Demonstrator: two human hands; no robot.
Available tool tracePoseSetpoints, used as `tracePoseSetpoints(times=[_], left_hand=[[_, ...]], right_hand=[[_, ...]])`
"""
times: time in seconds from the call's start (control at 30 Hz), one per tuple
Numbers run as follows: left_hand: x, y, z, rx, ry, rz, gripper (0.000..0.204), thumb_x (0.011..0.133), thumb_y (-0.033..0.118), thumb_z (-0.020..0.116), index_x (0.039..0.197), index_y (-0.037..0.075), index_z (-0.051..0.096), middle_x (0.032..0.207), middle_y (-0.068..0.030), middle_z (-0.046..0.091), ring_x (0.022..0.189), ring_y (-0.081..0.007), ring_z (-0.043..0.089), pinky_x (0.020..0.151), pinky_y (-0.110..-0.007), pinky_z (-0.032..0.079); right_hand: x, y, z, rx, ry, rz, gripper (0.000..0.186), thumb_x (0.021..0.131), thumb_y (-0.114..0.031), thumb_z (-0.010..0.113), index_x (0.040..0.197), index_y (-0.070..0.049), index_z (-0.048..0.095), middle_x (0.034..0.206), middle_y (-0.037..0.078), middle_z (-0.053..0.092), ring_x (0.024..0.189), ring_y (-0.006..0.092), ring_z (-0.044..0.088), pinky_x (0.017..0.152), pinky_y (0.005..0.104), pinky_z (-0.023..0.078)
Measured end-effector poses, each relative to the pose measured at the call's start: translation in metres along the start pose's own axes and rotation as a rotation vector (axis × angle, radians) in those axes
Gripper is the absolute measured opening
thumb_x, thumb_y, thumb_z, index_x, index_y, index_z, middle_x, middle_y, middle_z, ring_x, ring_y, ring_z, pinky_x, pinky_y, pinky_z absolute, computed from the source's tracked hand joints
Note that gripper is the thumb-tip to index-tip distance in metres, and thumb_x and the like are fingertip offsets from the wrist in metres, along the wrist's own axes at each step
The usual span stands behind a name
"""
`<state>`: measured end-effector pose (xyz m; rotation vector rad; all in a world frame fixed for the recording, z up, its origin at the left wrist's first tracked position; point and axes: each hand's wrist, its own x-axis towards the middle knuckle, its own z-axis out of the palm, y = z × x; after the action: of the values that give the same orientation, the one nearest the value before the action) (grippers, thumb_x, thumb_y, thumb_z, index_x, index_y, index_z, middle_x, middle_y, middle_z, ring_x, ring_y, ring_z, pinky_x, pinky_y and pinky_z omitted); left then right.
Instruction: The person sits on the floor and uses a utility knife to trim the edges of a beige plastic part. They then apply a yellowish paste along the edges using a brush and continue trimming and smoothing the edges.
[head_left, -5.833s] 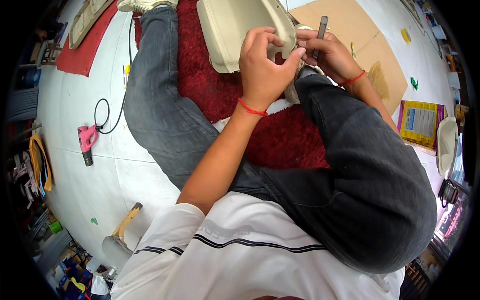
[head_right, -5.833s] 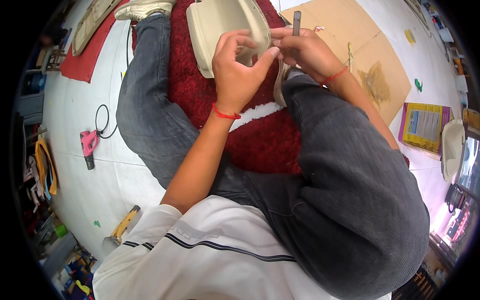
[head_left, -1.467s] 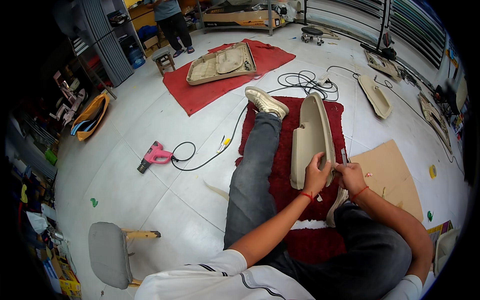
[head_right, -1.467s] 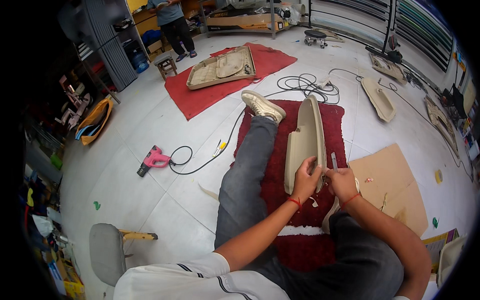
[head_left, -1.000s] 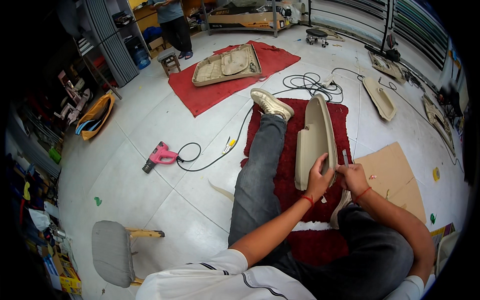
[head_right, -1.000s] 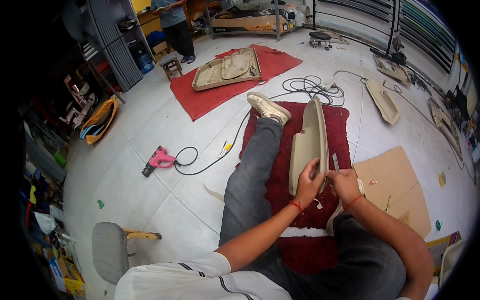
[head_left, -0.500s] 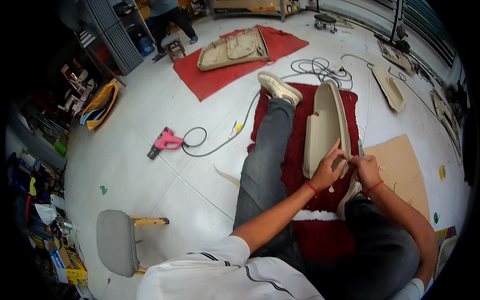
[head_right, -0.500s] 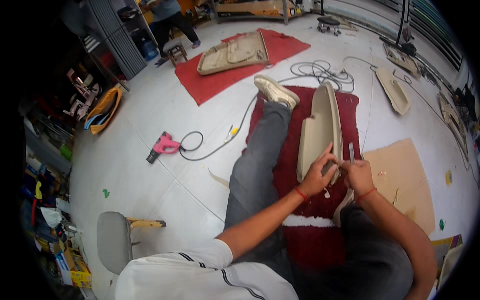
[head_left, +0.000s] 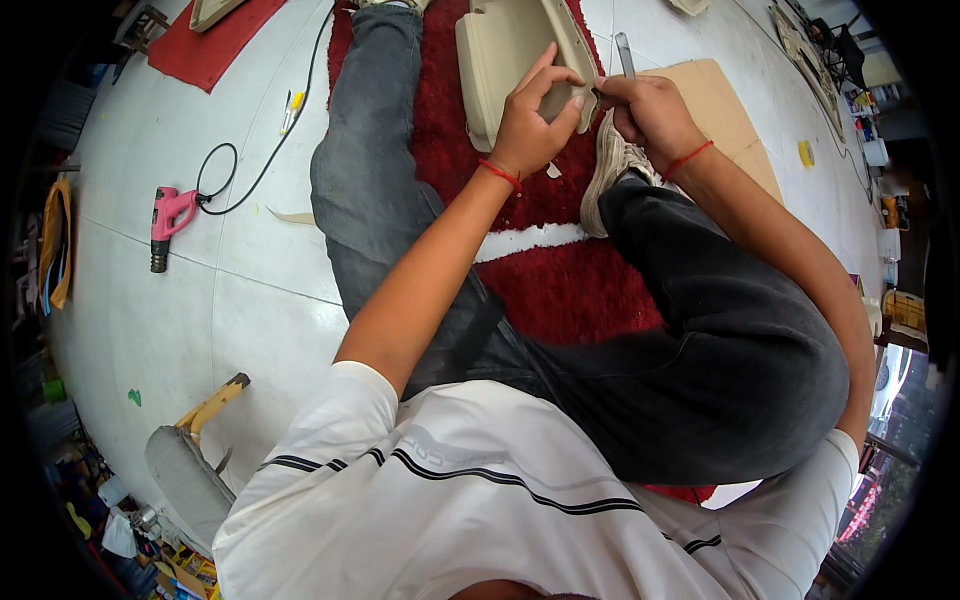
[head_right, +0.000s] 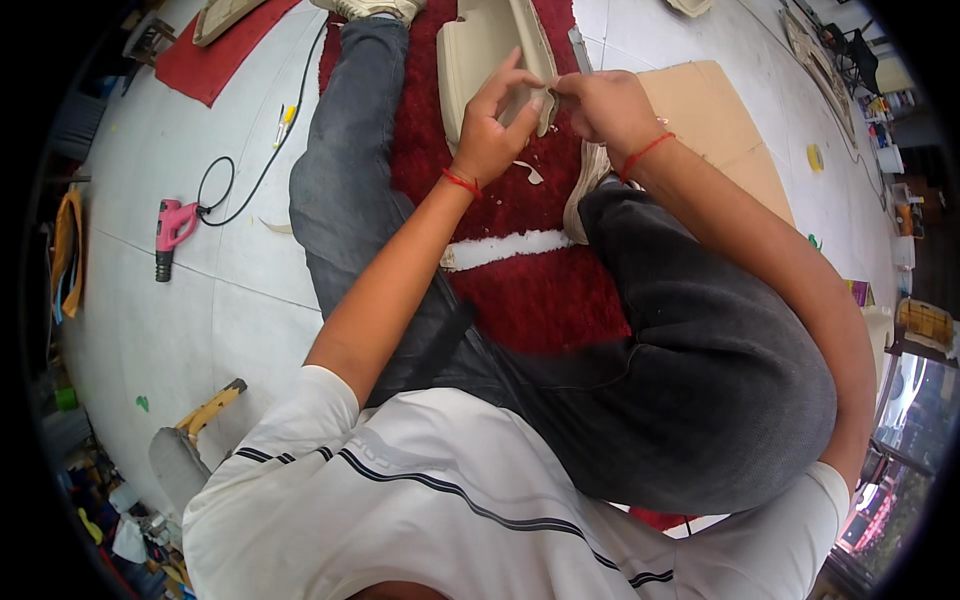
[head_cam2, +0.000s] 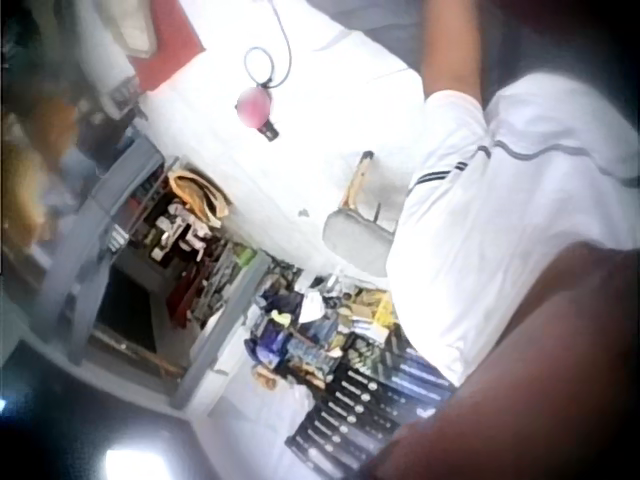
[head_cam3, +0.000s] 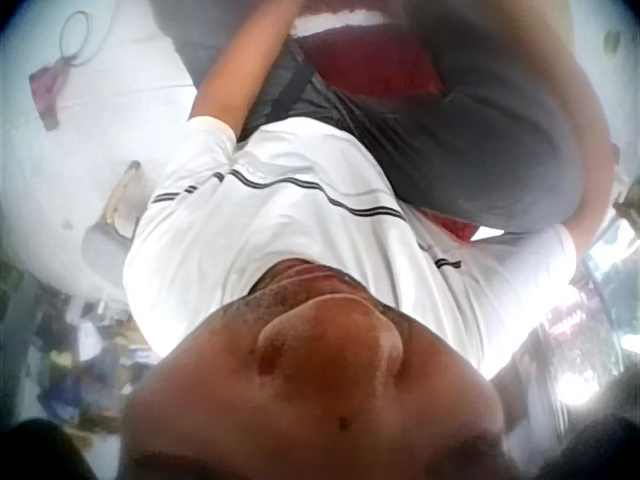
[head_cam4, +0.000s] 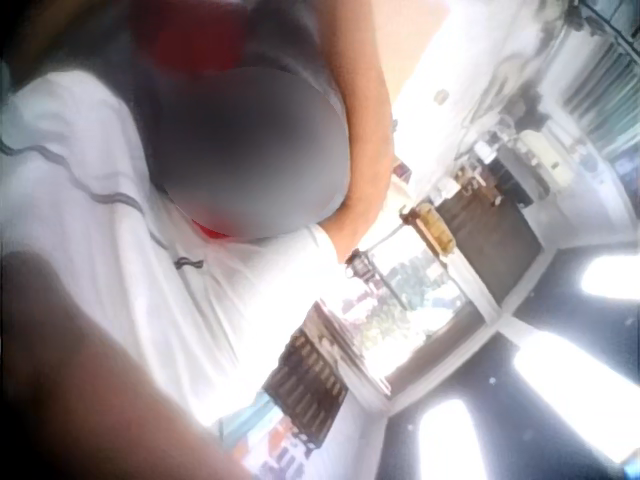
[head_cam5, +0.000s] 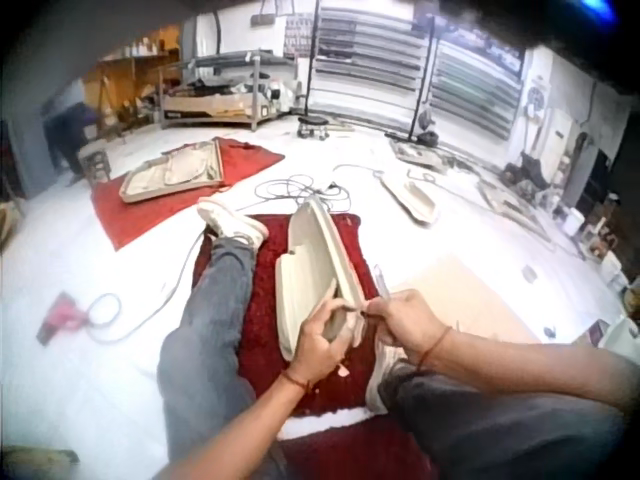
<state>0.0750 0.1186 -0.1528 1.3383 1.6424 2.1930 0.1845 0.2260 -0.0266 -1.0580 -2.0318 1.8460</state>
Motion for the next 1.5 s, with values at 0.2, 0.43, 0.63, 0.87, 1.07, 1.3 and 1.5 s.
tracePoseSetpoints(times=[0.2,0.43,0.63,0.87,1.07,1.3,1.5], left_hand=[[-0.012,-0.008,0.005,0.161,0.056,0.193,0.024,0.095,0.013,0.069,0.118,0.008,0.068,0.146,-0.0289,0.055,0.132,-0.0417,0.058,0.107,-0.039,0.048],[-0.012,-0.014,0.011,0.133,0.070,0.197,0.027,0.093,0.013,0.068,0.119,0.008,0.068,0.147,-0.0295,0.053,0.131,-0.0418,0.059,0.107,-0.041,0.048],[-0.008,-0.011,0.004,0.196,-0.018,0.245,0.050,0.097,0.012,0.064,0.144,0.002,0.048,0.151,-0.0313,0.047,0.135,-0.0481,0.053,0.109,-0.046,0.047],[-0.013,-0.025,0.009,0.155,-0.037,0.238,0.058,0.099,0.014,0.054,0.154,0.002,0.041,0.159,-0.0285,0.038,0.145,-0.0445,0.041,0.119,-0.045,0.035],[-0.012,-0.031,0.004,0.412,-0.079,0.352,0.064,0.094,0.013,0.053,0.156,0.002,0.039,0.161,-0.0296,0.034,0.148,-0.0448,0.037,0.121,-0.044,0.032],[-0.014,-0.016,0.010,0.081,0.020,0.172,0.062,0.090,0.015,0.059,0.150,0.005,0.045,0.155,-0.0296,0.040,0.142,-0.0454,0.043,0.116,-0.044,0.039],[-0.017,-0.021,0.015,0.111,0.101,0.165,0.051,0.092,0.027,0.066,0.142,0.018,0.059,0.153,-0.0312,0.045,0.133,-0.0467,0.054,0.109,-0.045,0.048]], right_hand=[[-0.002,0.003,-0.001,-0.002,-0.007,-0.010,0.021,0.093,-0.017,0.067,0.081,0.001,0.067,0.059,0.002,0.051,0.047,0.0114,0.041,0.047,0.0300,0.027],[0.006,0.012,-0.008,0.010,-0.014,0.005,0.021,0.091,-0.016,0.067,0.088,0.004,0.070,0.066,0.005,0.057,0.049,0.0123,0.043,0.048,0.0303,0.028],[0.001,0.008,-0.008,-0.005,0.032,-0.006,0.023,0.092,-0.016,0.066,0.096,0.006,0.071,0.079,0.012,0.066,0.049,0.0118,0.042,0.047,0.0298,0.027],[0.006,0.010,-0.012,-0.010,0.021,0.001,0.025,0.091,-0.014,0.066,0.098,0.010,0.069,0.085,0.014,0.068,0.048,0.0109,0.040,0.046,0.0297,0.026],[0.009,0.012,-0.016,0.013,0.063,0.005,0.026,0.089,-0.015,0.066,0.096,0.010,0.069,0.085,0.014,0.068,0.048,0.0108,0.040,0.046,0.0301,0.026],[0.012,0.012,-0.018,-0.011,0.041,0.037,0.026,0.089,-0.015,0.066,0.095,0.010,0.069,0.078,0.011,0.066,0.048,0.0105,0.041,0.046,0.0295,0.026],[0.005,0.007,-0.008,0.000,0.059,-0.004,0.025,0.088,-0.016,0.067,0.094,0.009,0.070,0.079,0.010,0.066,0.049,0.0099,0.042,0.046,0.0287,0.027]])
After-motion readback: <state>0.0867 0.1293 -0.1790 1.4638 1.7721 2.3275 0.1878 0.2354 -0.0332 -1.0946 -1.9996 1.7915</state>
